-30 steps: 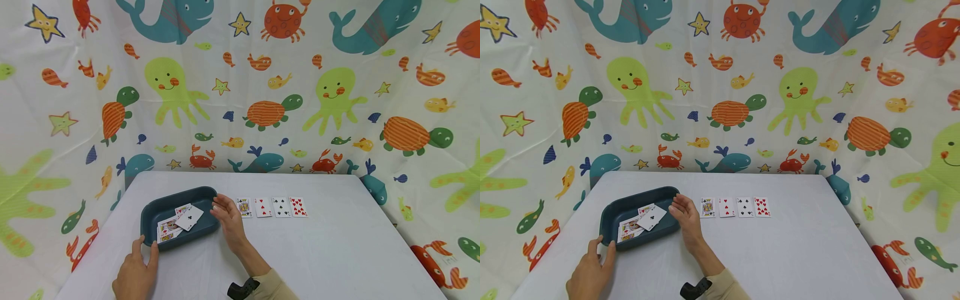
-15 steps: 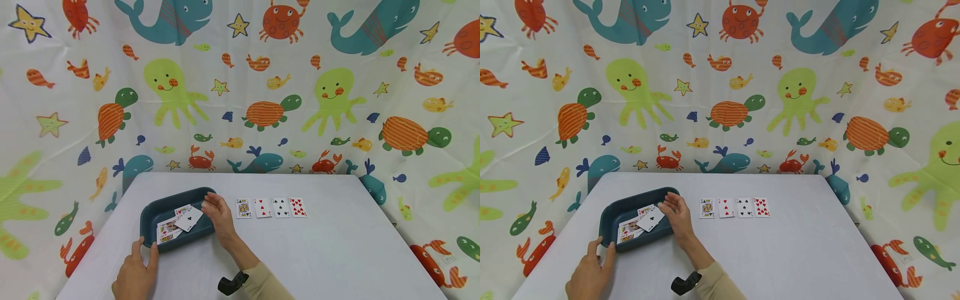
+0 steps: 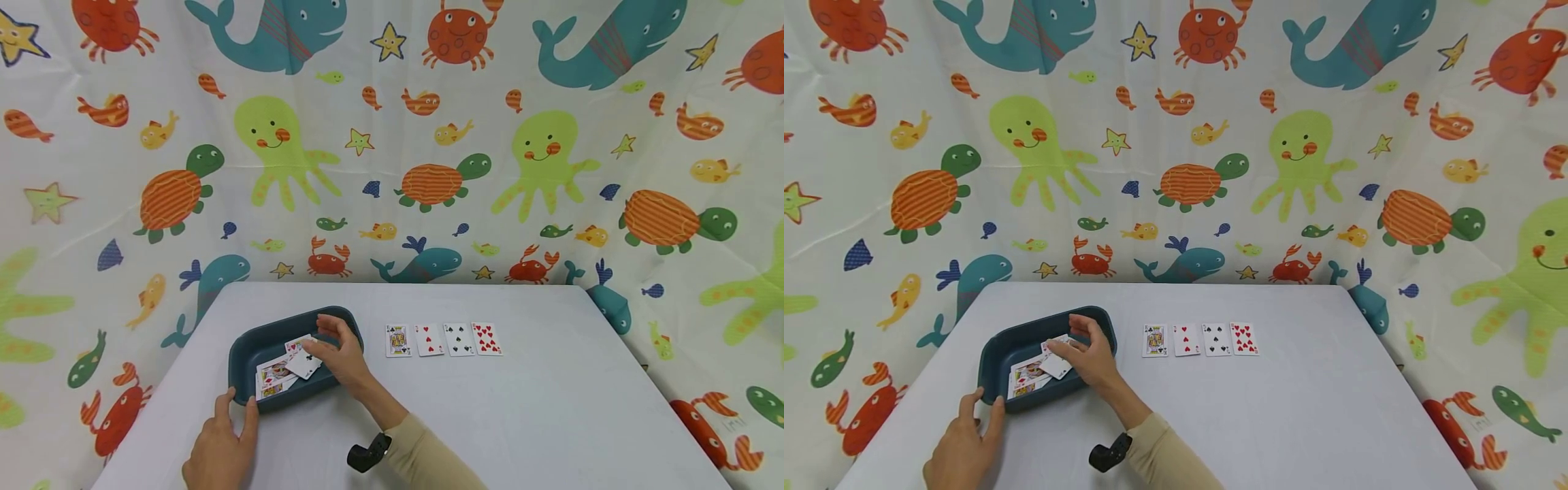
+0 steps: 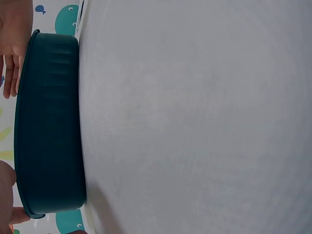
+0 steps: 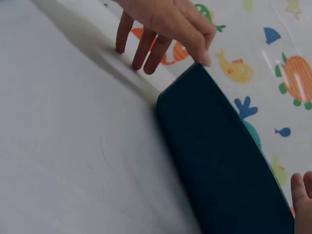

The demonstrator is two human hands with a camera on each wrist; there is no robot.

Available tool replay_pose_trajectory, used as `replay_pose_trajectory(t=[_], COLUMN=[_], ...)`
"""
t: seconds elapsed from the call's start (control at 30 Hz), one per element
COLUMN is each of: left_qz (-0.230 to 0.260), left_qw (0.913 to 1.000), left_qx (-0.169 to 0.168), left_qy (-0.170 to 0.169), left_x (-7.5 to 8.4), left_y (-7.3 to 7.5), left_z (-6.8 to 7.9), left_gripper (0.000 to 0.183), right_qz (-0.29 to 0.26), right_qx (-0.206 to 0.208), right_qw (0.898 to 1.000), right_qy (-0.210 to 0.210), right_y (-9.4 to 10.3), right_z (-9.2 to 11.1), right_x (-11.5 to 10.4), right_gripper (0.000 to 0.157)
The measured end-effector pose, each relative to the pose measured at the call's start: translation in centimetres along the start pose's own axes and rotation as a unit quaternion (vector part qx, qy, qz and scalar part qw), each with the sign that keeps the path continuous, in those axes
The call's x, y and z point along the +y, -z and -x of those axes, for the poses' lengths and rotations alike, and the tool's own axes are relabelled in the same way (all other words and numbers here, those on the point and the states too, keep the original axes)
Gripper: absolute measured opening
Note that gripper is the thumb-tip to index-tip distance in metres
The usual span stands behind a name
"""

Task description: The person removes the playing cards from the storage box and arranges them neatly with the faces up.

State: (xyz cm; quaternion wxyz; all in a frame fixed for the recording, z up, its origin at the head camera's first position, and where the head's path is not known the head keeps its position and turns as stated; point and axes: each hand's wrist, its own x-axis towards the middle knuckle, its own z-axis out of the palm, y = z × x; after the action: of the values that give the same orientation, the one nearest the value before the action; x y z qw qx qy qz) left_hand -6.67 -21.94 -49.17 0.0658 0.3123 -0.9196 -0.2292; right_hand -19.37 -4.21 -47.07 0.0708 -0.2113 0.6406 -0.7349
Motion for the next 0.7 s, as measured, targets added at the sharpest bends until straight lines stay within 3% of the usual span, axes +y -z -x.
replay_pose_trajectory(t=[0.27,0.43,0.7], left_qz=[-0.002,-0.005,-0.007], left_qw=[1.0,0.9999,0.9999], left_qx=[-0.005,-0.012,-0.016], left_qy=[0.003,0.006,0.002], left_x=[0.0,-0.1,-0.4], left_y=[0.0,0.0,0.1], left_z=[0.2,0.3,0.3], left_gripper=[0.062,0.065,0.068], right_qz=[0.135,0.219,0.311], right_qx=[-0.048,-0.084,-0.143], right_qw=[0.99,0.972,0.94], right_qy=[0.005,0.003,-0.002], right_y=[-0.5,-0.3,0.4], right_z=[-0.7,-1.4,-2.5], right_x=[-0.2,-0.3,-0.2], right_gripper=[0.071,0.076,0.075])
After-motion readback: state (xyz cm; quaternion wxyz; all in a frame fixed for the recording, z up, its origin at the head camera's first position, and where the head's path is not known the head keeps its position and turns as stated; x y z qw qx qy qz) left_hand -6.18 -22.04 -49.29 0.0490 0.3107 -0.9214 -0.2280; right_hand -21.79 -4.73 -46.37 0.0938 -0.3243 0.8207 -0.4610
